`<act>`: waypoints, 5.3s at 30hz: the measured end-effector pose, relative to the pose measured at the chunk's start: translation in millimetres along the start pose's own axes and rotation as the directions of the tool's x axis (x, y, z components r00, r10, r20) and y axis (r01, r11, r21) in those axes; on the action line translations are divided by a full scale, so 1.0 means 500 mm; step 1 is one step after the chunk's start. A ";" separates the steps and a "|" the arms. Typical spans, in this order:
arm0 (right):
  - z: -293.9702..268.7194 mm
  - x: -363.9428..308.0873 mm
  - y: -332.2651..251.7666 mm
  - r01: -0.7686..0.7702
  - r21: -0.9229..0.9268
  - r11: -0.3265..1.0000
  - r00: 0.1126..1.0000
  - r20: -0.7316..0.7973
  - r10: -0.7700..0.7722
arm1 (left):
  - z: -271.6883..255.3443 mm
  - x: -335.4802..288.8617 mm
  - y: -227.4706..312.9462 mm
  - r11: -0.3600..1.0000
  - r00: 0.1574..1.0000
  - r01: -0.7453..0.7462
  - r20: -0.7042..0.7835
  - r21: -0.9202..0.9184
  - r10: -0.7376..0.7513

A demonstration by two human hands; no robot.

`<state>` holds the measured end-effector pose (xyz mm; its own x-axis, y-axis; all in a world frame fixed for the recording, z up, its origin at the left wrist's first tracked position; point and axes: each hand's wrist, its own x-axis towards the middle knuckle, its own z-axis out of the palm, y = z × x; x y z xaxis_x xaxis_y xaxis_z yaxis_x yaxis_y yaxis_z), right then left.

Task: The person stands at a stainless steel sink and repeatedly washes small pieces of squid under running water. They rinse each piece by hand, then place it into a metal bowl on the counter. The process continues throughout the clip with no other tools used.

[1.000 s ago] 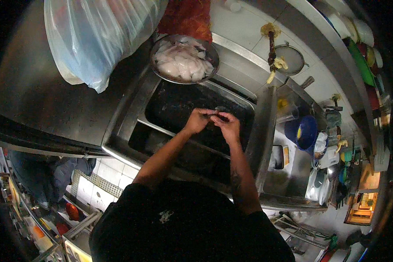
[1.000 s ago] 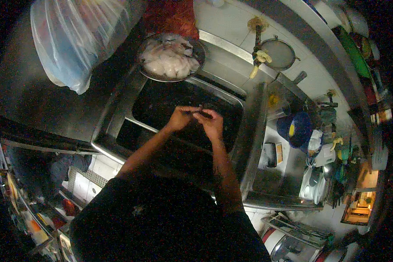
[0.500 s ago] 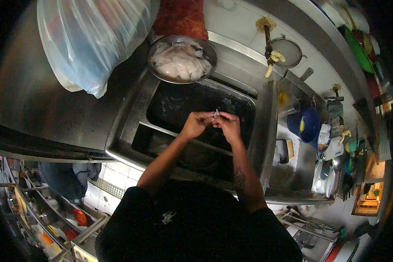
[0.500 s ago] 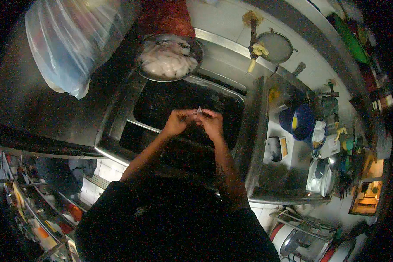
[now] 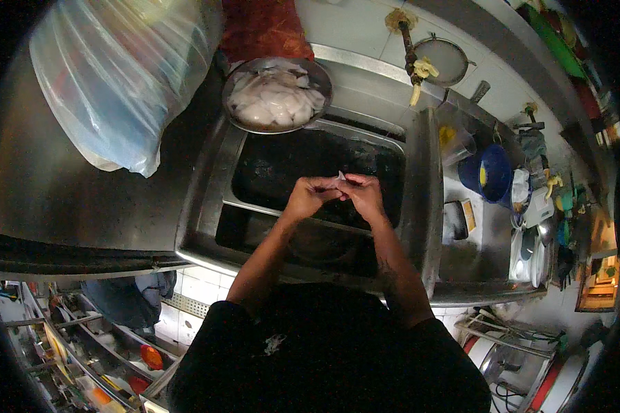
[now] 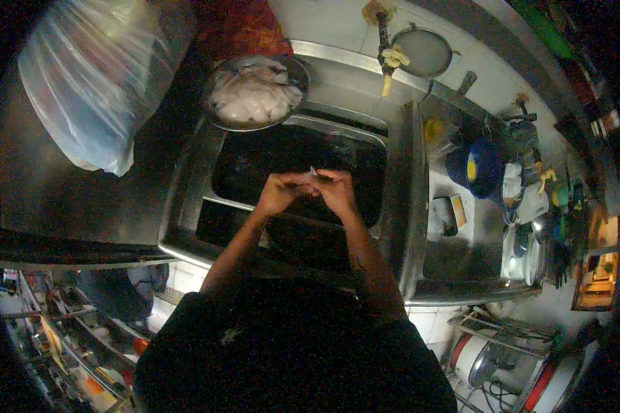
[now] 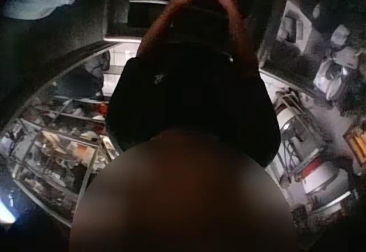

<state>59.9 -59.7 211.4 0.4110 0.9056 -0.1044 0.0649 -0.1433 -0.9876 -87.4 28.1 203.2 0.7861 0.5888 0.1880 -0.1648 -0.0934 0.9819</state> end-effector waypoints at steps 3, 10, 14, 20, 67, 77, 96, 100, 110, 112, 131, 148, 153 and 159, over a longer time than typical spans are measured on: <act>0.002 -0.005 -0.006 -0.016 -0.030 0.999 0.997 -0.070 0.014 | -0.015 -0.008 -0.019 0.909 0.966 0.249 0.025 -0.334 -0.256; -0.007 0.000 0.018 0.216 -0.294 0.931 0.976 0.086 -0.199 | 0.000 -0.004 0.010 0.968 0.976 0.216 -0.057 0.127 -0.211; -0.003 -0.020 0.006 0.302 -0.304 0.904 0.953 0.069 -0.295 | 0.003 -0.008 0.022 0.958 0.989 0.147 -0.068 0.247 -0.135; -0.047 -0.029 0.014 0.041 -0.182 0.982 0.929 -0.356 -0.105 | -0.015 -0.018 -0.047 0.842 0.913 0.123 -0.393 0.525 0.112; -0.061 0.011 0.296 -0.055 -0.714 0.698 0.978 0.102 0.181 | -0.044 0.046 -0.373 0.475 0.880 0.225 0.031 0.851 -0.473; -0.130 0.003 0.113 -0.020 -0.241 0.970 0.996 0.079 0.040 | 0.005 0.048 -0.125 0.885 0.964 0.230 0.031 0.405 -0.265; -0.090 -0.040 0.076 -0.392 0.683 0.616 0.913 0.209 0.349 | -0.010 0.043 -0.037 0.908 0.911 0.398 -0.057 -0.130 -0.407; -0.070 -0.085 0.060 -0.470 0.725 0.504 0.874 0.304 0.379 | -0.056 0.033 -0.050 0.904 0.910 0.395 -0.071 -0.162 -0.410; -0.031 -0.074 0.018 -0.343 0.283 0.896 0.926 -0.059 0.373 | -0.018 0.030 -0.045 0.931 0.936 0.351 0.068 -0.103 -0.346; -0.028 -0.065 0.003 -0.287 0.271 0.919 0.941 -0.102 0.324 | -0.001 0.033 -0.017 0.930 0.937 0.348 0.067 -0.116 -0.342; -0.051 -0.026 0.054 -0.190 0.345 0.919 0.982 0.069 0.177 | 0.014 0.038 -0.025 0.958 0.956 0.288 0.065 -0.017 -0.286; 0.004 -0.003 0.229 -0.052 0.445 0.894 0.999 0.037 0.040 | 0.035 0.010 -0.052 0.910 0.936 0.352 -0.106 0.216 -0.337; -0.010 -0.035 0.082 -0.312 0.458 0.832 0.948 0.209 0.241 | 0.018 -0.006 -0.022 0.774 0.821 0.525 -0.028 -0.354 -0.570; -0.029 -0.044 0.062 -0.271 -0.058 0.961 0.937 0.211 0.277 | -0.008 -0.006 -0.081 0.923 0.934 0.324 0.082 0.208 -0.347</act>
<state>66.3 -89.9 184.9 0.2117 0.8933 -0.3964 0.0033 -0.4062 -0.9138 -85.4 33.1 163.0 0.8403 0.5171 -0.1627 0.2268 -0.0627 0.9719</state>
